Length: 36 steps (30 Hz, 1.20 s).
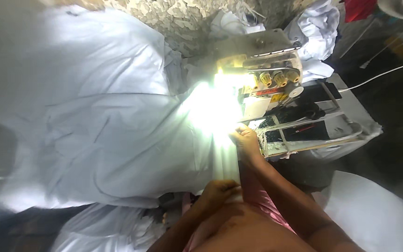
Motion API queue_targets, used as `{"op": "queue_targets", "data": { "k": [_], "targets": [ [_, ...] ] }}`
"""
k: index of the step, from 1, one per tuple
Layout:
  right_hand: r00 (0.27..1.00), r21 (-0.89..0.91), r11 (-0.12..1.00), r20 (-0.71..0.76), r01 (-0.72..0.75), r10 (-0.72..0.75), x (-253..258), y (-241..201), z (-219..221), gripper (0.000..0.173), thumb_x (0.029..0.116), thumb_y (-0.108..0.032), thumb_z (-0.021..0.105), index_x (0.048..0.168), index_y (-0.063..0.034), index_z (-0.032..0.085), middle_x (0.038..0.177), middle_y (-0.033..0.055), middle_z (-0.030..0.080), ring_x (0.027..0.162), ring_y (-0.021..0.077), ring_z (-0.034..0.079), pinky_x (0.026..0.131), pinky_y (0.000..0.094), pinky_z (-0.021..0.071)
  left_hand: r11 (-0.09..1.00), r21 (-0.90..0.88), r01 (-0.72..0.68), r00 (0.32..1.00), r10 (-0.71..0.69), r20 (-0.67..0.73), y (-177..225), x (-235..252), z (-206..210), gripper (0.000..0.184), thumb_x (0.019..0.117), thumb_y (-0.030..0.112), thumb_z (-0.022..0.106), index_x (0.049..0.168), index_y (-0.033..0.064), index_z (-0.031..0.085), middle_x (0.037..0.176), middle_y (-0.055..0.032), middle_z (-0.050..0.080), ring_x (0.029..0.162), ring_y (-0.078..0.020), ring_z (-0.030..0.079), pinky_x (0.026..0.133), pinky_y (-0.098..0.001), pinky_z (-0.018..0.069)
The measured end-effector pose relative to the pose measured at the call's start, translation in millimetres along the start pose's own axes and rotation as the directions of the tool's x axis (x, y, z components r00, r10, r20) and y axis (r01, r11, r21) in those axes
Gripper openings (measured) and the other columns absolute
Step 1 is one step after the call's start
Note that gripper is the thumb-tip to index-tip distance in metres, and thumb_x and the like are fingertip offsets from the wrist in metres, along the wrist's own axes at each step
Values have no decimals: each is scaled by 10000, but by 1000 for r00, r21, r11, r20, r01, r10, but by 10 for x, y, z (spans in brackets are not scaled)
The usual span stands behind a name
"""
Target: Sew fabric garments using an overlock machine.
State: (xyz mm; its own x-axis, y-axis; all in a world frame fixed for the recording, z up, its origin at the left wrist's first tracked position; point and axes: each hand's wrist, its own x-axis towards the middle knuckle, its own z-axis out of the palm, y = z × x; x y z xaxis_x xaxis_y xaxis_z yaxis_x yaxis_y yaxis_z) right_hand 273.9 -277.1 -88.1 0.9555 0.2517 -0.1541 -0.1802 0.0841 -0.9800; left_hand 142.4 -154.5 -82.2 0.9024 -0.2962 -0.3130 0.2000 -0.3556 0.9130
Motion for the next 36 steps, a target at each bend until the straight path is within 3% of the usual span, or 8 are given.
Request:
{"op": "queue_targets", "data": {
  "k": [9,14,20,25,29,31,34,36],
  "targets": [
    [998,-60,996,-8,68,-69,-36,66,-37,115,1020,-199,621,942,-114,610,691,1,578,507,38,480,466,193,411,993,115,-3,995,14,-96,243,361,-284,239,1039,198,589,1049,17,746,891,-28,706,778,-3,585,755,-213,476],
    [987,-68,985,-18,158,-160,6,58,-19,82,1000,-115,627,920,-96,619,690,-37,572,534,-12,488,502,145,423,952,265,-154,952,215,-220,202,504,-383,164,1006,144,641,991,23,751,785,-48,689,680,-84,595,673,-294,496],
    [978,-134,969,7,207,-208,-4,146,-49,88,1005,-121,626,938,-64,630,693,-15,583,536,-1,503,507,149,433,672,696,-252,707,619,-341,5,601,-231,137,942,128,682,877,44,769,850,-102,733,809,-263,700,707,-426,528],
    [993,-69,993,77,100,-95,-104,247,-88,138,1038,-219,595,963,-104,600,683,31,558,488,67,488,443,207,431,526,818,-232,534,772,-345,-156,774,-216,107,915,71,670,865,79,764,941,-102,735,955,-282,686,856,-438,495],
    [997,-15,999,58,45,-44,-134,235,-69,123,1055,-236,567,1032,-117,578,668,29,559,463,63,478,430,207,422,525,804,-281,496,796,-347,-157,847,-342,262,994,233,615,842,69,751,977,-104,742,1002,-272,687,917,-437,494],
    [993,-24,995,69,99,-97,-122,243,-62,103,1071,-203,534,1097,-106,555,691,30,582,463,58,496,434,202,450,577,776,-255,509,762,-400,-48,824,-383,349,1035,306,557,940,26,743,1110,-153,726,1114,-306,664,1001,-462,482],
    [986,-40,986,25,164,-163,-114,279,-16,217,1060,-142,540,1275,-136,511,713,34,610,443,65,463,399,198,403,588,800,-118,531,718,-450,91,876,-409,281,1015,170,561,1162,-3,727,1239,-180,709,1220,-349,637,1054,-501,447],
    [973,-103,968,-5,228,-229,-88,270,9,314,1048,-143,566,1348,-158,475,673,27,569,435,63,426,392,192,363,536,844,-18,497,737,-457,107,978,-441,230,983,127,581,1069,22,766,1154,-146,753,1128,-329,692,982,-495,477]
  ]
}}
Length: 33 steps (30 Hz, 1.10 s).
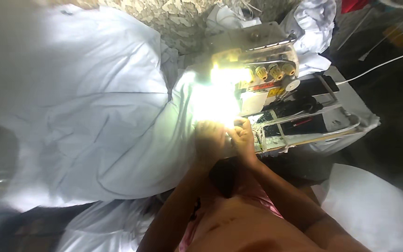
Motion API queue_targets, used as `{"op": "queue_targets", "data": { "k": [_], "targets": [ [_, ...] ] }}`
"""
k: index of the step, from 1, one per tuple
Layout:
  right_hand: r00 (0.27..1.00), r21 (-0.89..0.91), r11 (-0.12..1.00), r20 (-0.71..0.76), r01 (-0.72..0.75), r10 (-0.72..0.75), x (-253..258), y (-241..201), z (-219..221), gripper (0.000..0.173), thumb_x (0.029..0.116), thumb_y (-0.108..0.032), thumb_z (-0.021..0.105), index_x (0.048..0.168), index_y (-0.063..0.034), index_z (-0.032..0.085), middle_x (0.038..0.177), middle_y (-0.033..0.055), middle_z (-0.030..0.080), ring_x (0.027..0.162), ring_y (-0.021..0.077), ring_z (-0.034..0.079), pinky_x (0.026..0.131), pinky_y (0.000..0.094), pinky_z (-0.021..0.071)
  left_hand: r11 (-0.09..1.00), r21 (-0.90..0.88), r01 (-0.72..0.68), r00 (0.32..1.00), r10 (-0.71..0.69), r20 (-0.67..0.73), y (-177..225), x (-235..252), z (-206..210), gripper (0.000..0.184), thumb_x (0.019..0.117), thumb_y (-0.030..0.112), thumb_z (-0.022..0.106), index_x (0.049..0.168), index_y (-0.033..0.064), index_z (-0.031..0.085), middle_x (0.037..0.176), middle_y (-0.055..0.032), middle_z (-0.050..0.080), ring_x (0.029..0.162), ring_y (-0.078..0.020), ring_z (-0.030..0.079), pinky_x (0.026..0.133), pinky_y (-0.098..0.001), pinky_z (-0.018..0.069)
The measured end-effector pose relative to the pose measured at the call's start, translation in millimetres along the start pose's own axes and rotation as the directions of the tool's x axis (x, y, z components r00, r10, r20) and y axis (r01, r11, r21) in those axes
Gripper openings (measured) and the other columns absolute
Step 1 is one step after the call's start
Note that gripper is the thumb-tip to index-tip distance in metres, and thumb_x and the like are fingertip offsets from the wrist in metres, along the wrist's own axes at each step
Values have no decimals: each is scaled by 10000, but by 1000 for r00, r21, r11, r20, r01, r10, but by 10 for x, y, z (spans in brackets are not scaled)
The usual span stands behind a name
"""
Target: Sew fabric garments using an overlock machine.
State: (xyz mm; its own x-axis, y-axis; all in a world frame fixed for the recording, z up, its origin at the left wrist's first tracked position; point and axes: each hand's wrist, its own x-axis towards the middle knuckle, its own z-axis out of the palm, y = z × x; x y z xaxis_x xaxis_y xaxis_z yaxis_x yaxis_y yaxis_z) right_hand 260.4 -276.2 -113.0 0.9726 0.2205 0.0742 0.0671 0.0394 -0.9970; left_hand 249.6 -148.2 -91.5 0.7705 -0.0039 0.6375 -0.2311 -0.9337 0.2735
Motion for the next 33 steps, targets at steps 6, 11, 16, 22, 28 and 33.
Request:
{"op": "queue_targets", "data": {
  "k": [6,11,16,22,28,33],
  "targets": [
    [959,-281,925,-46,256,-280,269,-79,36,262,1017,-77,584,1265,3,610,991,108,708,803,87,658,737,253,548,999,5,39,988,-39,146,-144,201,-51,236,990,114,578,1070,14,776,1135,-162,755,1097,-347,707,1027,-609,433],
    [932,-520,803,-39,290,-361,360,-142,21,170,1007,-86,607,1122,1,698,926,157,730,788,269,714,666,448,559,996,11,87,955,-87,283,-221,430,-105,259,1004,122,553,956,-33,755,971,-206,733,1061,-398,686,1097,-653,343],
    [915,-726,616,47,307,-401,410,-248,-12,209,994,-121,597,1057,12,746,749,183,699,642,373,692,544,528,513,980,1,197,900,-181,395,-367,645,-86,278,1014,113,536,1114,-53,735,1293,-203,685,1385,-365,523,1193,-653,207],
    [963,-753,608,130,251,-237,397,-415,-111,282,1054,-198,547,1054,24,721,717,193,658,653,389,667,549,542,490,966,-130,225,902,-156,403,-738,874,87,328,1046,85,487,1302,14,680,1427,-170,612,1448,-384,440,1205,-539,299],
    [984,-528,831,105,175,-141,68,-157,-376,382,1100,-299,465,1418,-112,565,904,115,720,667,277,677,572,494,561,959,-154,238,931,-180,319,-964,888,255,335,1055,140,512,1290,-51,655,1474,-233,545,1444,-403,429,1215,-522,300],
    [915,-705,655,-23,270,-402,-110,88,-777,246,977,-95,654,1200,-19,723,1078,166,741,946,333,718,807,488,586,777,-264,571,817,-505,280,-717,808,58,460,1050,93,473,1485,-56,471,1515,-293,465,1448,-369,423,1207,-469,302]
  ]
}}
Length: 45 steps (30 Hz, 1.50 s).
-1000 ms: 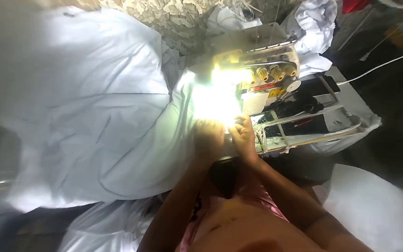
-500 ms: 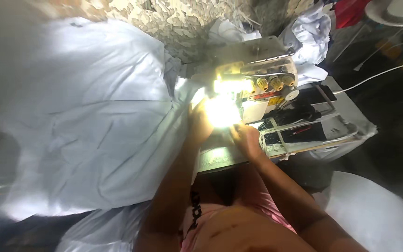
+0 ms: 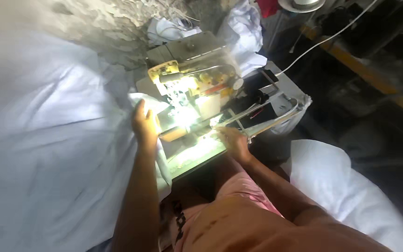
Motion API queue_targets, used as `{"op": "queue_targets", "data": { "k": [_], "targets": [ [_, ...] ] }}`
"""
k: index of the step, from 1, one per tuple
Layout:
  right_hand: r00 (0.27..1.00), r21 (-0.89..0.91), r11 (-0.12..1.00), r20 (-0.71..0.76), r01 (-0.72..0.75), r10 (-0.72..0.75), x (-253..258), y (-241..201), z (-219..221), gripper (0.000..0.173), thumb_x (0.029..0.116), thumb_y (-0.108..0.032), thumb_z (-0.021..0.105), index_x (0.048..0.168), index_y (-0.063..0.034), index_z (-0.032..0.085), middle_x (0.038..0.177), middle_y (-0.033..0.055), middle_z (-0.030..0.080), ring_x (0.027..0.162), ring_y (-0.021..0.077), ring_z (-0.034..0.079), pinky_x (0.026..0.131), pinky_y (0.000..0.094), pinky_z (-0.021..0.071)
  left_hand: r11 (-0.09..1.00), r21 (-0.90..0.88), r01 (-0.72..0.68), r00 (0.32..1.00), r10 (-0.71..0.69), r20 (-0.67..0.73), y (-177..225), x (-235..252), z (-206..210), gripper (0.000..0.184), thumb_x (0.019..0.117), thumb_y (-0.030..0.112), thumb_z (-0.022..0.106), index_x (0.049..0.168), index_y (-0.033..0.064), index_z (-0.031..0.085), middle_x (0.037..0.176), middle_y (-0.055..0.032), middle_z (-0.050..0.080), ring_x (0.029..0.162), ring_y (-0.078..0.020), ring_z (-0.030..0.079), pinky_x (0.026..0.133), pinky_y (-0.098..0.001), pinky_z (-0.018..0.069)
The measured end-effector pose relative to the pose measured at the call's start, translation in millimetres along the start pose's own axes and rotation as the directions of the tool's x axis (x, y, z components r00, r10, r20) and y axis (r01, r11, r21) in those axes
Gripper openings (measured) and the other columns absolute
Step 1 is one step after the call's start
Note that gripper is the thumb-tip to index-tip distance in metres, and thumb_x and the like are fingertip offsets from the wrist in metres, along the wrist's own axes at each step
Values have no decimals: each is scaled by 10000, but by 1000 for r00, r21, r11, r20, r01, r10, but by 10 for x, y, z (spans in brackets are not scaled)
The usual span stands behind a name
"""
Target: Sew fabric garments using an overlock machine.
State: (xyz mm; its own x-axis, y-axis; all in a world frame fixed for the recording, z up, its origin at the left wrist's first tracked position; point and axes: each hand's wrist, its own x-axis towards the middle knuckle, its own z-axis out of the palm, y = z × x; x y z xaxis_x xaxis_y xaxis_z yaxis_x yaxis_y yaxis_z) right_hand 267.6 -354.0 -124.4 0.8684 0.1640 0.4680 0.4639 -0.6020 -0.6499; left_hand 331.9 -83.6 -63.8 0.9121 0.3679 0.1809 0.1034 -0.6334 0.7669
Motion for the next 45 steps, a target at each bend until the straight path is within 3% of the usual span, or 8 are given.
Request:
{"op": "queue_targets", "data": {
  "k": [4,6,9,16,21,26,34,45],
  "targets": [
    [1000,-234,972,-21,-15,10,25,433,-293,208,981,-61,619,1143,-4,737,1176,218,703,1160,438,639,989,571,509,969,-227,98,982,-131,-135,-9,-217,-57,543,996,46,535,1519,-10,397,1176,-191,590,892,-136,579,790,-282,497],
    [997,-284,958,48,-49,65,78,600,-448,272,958,50,565,1171,2,727,1271,243,663,1261,480,572,1068,643,424,926,-372,57,969,-142,-203,-69,-352,-91,572,953,3,573,1497,-19,400,1068,-136,604,836,-81,572,775,-244,499],
    [978,-337,940,176,-50,115,114,869,-621,379,961,101,495,1273,-2,682,1387,222,612,1358,471,500,1115,694,339,868,-497,20,946,-177,-272,-38,-567,-172,535,937,0,593,1447,-32,435,1030,-66,595,857,-42,582,795,-215,506],
    [952,-398,913,303,92,37,326,1110,-872,272,999,-76,630,1253,-32,716,1192,286,661,1188,537,566,947,723,422,835,-542,-91,945,-98,-311,262,-789,-307,465,934,12,608,1380,-31,485,939,-2,595,798,-32,600,735,-204,525],
    [988,-413,908,157,78,-13,212,1201,-844,217,1029,-47,539,1118,55,709,1199,316,646,1172,544,587,975,711,424,802,-590,-98,954,-93,-285,320,-858,-328,420,940,28,603,1350,-19,525,933,0,606,792,-27,606,724,-199,527],
    [979,-157,978,124,-139,160,408,539,-756,340,1094,-126,420,1280,107,584,1019,319,680,865,492,685,784,664,529,767,-635,-89,963,-97,-252,340,-901,-320,383,937,10,572,1320,10,559,910,15,612,768,-19,596,678,-173,503],
    [886,-156,950,427,270,-181,1150,-748,-146,330,995,-181,644,1317,-135,704,1042,228,724,863,456,710,697,647,532,837,-529,-139,959,-19,-282,400,-965,-319,419,943,22,601,1351,-47,530,1001,-53,622,809,-18,600,720,-171,510],
    [852,-15,942,431,335,-297,1079,-726,-176,277,979,-78,659,1250,-57,710,1023,270,710,881,499,690,734,695,513,739,-586,-332,943,267,-197,937,-1456,-700,432,953,-21,584,1377,-4,508,995,-49,637,750,-27,610,651,-176,531]
  ]
}}
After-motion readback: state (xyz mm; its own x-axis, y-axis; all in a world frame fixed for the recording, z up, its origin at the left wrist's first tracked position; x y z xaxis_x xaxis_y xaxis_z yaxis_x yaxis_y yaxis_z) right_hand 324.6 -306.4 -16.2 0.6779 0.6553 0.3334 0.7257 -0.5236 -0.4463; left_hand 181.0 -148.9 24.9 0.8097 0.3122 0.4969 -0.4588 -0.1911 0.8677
